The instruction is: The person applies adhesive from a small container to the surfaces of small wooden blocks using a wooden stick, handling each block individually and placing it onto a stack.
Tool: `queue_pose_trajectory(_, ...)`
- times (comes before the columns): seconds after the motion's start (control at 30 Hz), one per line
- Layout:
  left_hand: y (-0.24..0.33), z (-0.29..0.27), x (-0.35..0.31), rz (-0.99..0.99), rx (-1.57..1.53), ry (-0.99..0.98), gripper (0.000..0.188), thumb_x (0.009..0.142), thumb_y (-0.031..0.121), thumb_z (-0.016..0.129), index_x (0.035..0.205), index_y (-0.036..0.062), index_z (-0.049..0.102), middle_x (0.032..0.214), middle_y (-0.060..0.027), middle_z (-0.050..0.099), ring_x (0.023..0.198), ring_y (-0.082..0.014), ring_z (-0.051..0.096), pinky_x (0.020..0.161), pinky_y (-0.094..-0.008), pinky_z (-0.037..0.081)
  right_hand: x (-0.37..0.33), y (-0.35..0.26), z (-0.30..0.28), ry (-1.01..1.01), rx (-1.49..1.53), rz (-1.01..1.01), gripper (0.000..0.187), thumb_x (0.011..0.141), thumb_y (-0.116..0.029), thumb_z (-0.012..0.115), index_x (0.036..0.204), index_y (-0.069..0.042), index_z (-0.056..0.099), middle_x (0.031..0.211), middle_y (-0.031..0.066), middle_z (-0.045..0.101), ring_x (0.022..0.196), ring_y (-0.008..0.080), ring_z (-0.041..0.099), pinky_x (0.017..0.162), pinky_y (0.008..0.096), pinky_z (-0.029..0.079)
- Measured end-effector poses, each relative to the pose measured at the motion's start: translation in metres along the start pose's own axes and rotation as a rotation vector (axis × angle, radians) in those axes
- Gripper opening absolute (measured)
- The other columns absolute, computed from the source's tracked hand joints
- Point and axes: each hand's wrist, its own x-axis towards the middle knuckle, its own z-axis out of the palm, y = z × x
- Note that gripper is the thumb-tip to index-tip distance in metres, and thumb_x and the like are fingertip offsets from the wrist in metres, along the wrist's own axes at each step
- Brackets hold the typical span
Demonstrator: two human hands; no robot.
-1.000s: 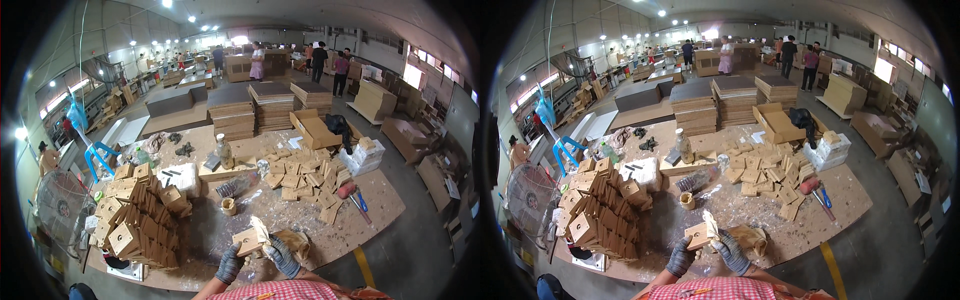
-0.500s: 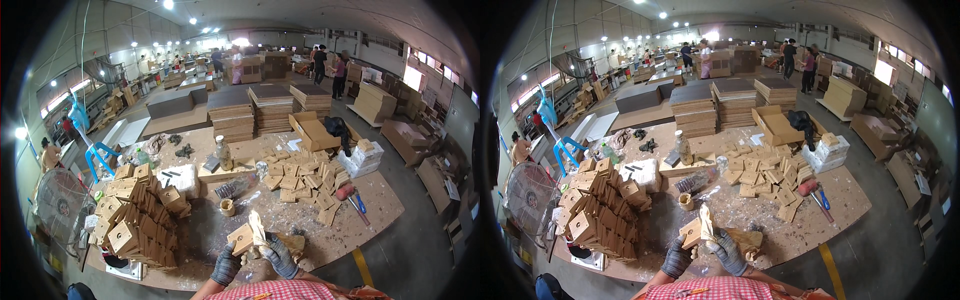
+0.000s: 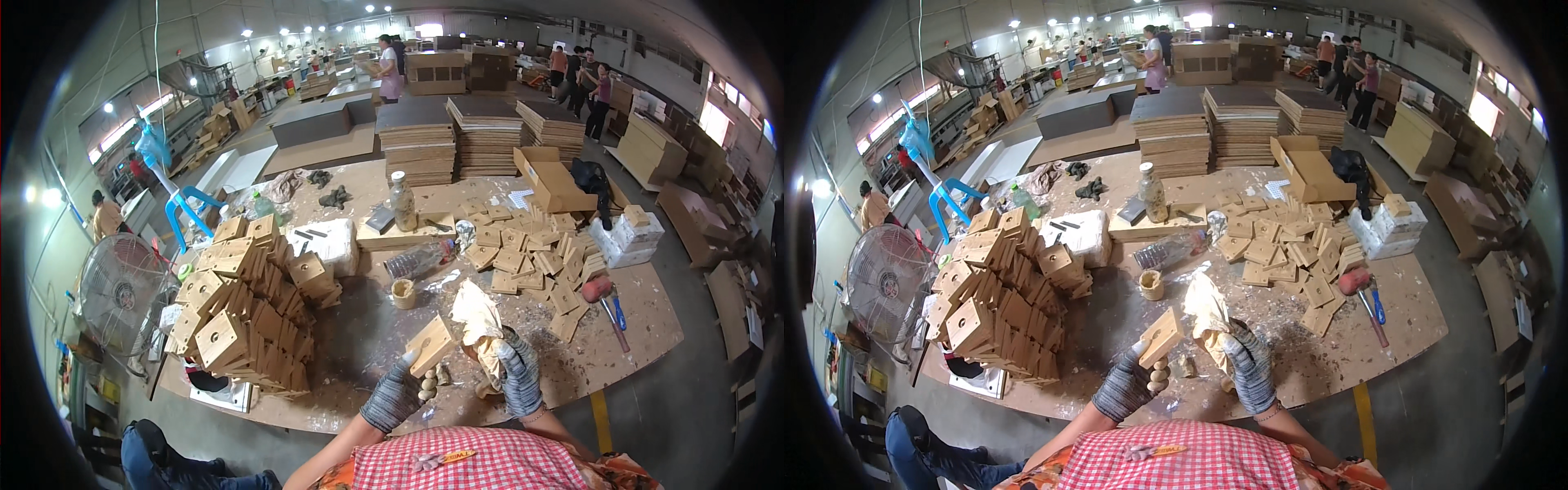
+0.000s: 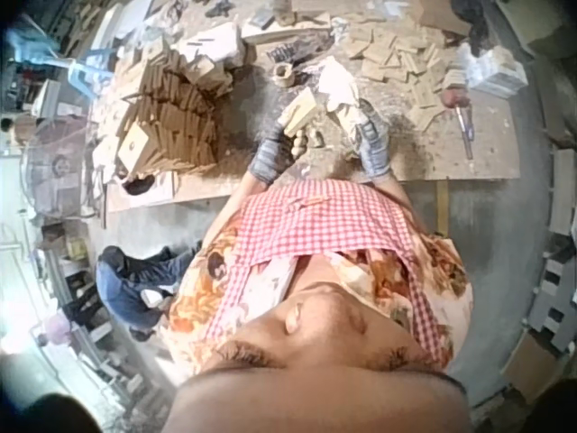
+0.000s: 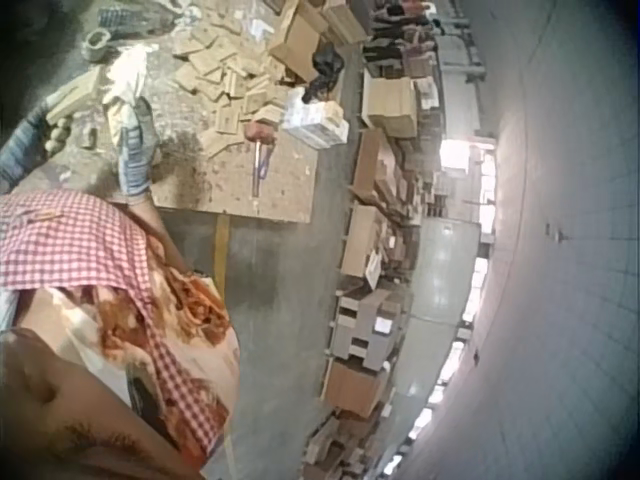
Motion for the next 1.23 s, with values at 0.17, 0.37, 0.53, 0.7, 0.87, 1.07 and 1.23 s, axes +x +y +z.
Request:
queue_pose_trajectory(0.17, -0.002, 0.002, -0.002, 0.013, 0.064, -0.043, 0.044, 0.09, 0.039, 0.058, 0.106, -0.0015, 0.052, 0.073, -0.0078, 0.057, 0.06, -0.0152, 0.052, 0.049, -0.0239, 0.043, -0.004, -0.017, 0.016, -0.11, 0.213, -0.133, 0.029, 0.089, -0.02, 0.063, 0.114, -0.007, 0.065, 0.109, 0.0087, 0.062, 0.093, 0.017, 0.062, 0.081, 0.0298, 0.051)
queue_pose_trajectory(0.37, -0.007, 0.0, -0.008, 0.031, 0.168, -0.049, 0.038, 0.092, 0.036, 0.054, 0.108, 0.0014, 0.055, 0.073, -0.0074, 0.058, 0.062, -0.0144, 0.051, 0.054, -0.0246, 0.042, 0.0, -0.01, 0.025, -0.053, -0.369, -0.427, 0.027, 0.078, -0.01, 0.072, 0.103, -0.001, 0.067, 0.1, 0.0106, 0.066, 0.09, 0.0207, 0.063, 0.08, 0.0326, 0.052)
queue_pose_trajectory(0.53, -0.002, 0.003, -0.006, -0.009, 0.194, -0.042, 0.038, 0.091, 0.035, 0.057, 0.109, 0.0014, 0.054, 0.073, -0.009, 0.059, 0.057, -0.0161, 0.051, 0.051, -0.0254, 0.041, 0.003, -0.012, 0.017, -0.087, -0.425, -0.288, 0.022, 0.079, -0.009, 0.07, 0.097, 0.002, 0.067, 0.09, 0.0117, 0.068, 0.082, 0.0208, 0.065, 0.074, 0.0306, 0.052)
queue_pose_trajectory(0.7, -0.005, 0.002, -0.007, -0.002, 0.171, -0.042, 0.041, 0.091, 0.037, 0.057, 0.113, 0.0026, 0.053, 0.072, -0.0076, 0.06, 0.056, -0.016, 0.052, 0.052, -0.0273, 0.041, 0.006, -0.017, 0.017, -0.058, -0.159, -0.008, 0.022, 0.08, -0.01, 0.07, 0.098, 0.003, 0.066, 0.088, 0.0096, 0.069, 0.076, 0.02, 0.065, 0.07, 0.0284, 0.052)
queue_pose_trajectory(0.87, -0.004, 0.006, -0.013, 0.014, 0.225, -0.082, 0.04, 0.089, 0.034, 0.059, 0.113, 0.0027, 0.052, 0.072, -0.0088, 0.06, 0.056, -0.0187, 0.054, 0.053, -0.0283, 0.043, -0.009, -0.021, 0.028, 0.0, -0.168, -0.292, 0.027, 0.078, -0.011, 0.073, 0.1, 0.003, 0.065, 0.095, 0.0111, 0.067, 0.09, 0.0196, 0.062, 0.078, 0.0298, 0.05)
queue_pose_trajectory(1.07, -0.004, 0.008, -0.015, 0.089, 0.312, -0.02, 0.044, 0.087, 0.031, 0.061, 0.116, 0.0005, 0.048, 0.069, -0.0092, 0.058, 0.056, -0.0189, 0.054, 0.051, -0.0304, 0.043, -0.01, -0.02, 0.024, -0.038, -0.211, -0.214, 0.018, 0.08, -0.01, 0.071, 0.092, 0.002, 0.067, 0.084, 0.0097, 0.066, 0.073, 0.0174, 0.062, 0.066, 0.0287, 0.05)
queue_pose_trajectory(1.23, -0.002, -0.002, -0.013, 0.059, 0.292, -0.106, 0.055, 0.082, 0.037, 0.067, 0.12, 0.0043, 0.047, 0.077, -0.0127, 0.059, 0.058, -0.022, 0.055, 0.053, -0.0318, 0.044, -0.006, -0.023, 0.021, -0.017, -0.084, -0.052, 0.016, 0.083, -0.012, 0.068, 0.094, 0.0, 0.068, 0.079, 0.0066, 0.066, 0.068, 0.0167, 0.061, 0.065, 0.0277, 0.05)
